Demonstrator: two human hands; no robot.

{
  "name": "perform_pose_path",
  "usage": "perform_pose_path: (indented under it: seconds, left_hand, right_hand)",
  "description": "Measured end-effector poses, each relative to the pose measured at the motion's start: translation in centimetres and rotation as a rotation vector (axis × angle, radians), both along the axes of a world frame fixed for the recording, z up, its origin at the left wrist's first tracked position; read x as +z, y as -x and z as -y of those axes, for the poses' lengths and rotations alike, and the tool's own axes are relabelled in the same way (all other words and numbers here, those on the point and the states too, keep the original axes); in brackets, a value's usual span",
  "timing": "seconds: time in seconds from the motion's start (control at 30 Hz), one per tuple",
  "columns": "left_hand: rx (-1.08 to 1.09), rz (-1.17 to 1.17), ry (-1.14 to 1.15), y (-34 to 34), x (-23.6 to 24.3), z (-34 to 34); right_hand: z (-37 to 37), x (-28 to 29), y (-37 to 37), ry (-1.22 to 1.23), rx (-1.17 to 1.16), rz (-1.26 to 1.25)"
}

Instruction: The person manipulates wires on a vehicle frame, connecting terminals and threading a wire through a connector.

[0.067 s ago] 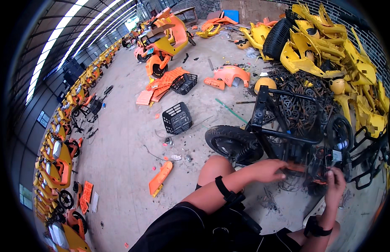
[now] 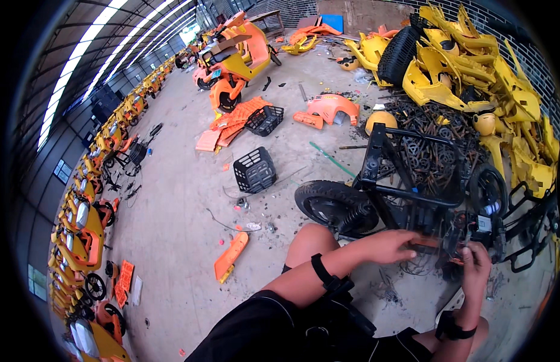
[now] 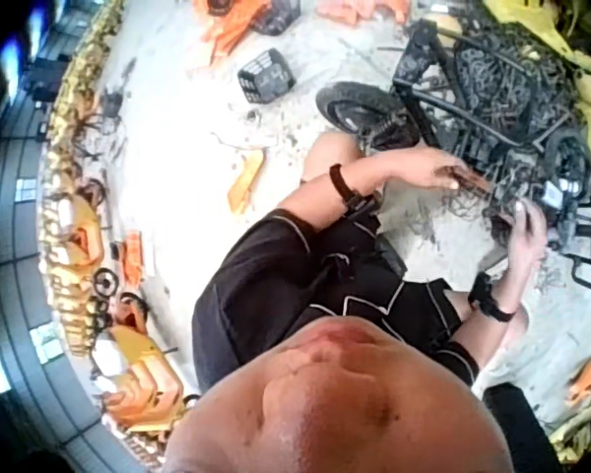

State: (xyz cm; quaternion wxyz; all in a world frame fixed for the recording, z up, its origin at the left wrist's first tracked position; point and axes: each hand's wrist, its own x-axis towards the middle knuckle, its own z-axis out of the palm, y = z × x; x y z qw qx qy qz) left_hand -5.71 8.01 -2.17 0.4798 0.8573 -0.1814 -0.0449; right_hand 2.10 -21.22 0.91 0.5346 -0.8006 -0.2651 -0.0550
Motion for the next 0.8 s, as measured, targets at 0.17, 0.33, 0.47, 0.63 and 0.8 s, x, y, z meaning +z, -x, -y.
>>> perform_pose_path:
  seconds: [0.17,0.33,0.47,0.63,0.8]
  left_hand:
    - [-0.055,0.067,0.391,-1.4,0.6,3.7]
    - [0.170,0.269,0.224,-2.4,1.6,5.5]
    - [0.301,0.425,0.119,-2.5,2.3,6.3]
    - [0.342,0.347,0.118,-2.4,2.0,6.6]
    - [0.303,0.238,0.200,-2.6,1.9,6.7]
  right_hand:
    - [-3.8,0.7,1.5,0.129,0.164,0.062]
    - [-4.4,0.7,1.2,0.108,0.160,0.036]
    - [-4.0,0.1,0.7,0.055,0.115,-0.047]
    - [-3.9,0.6,0.8,0.106,0.145,-0.030]
    - [-3.7,-0.2,1.0,0.061,0.130,-0.073]
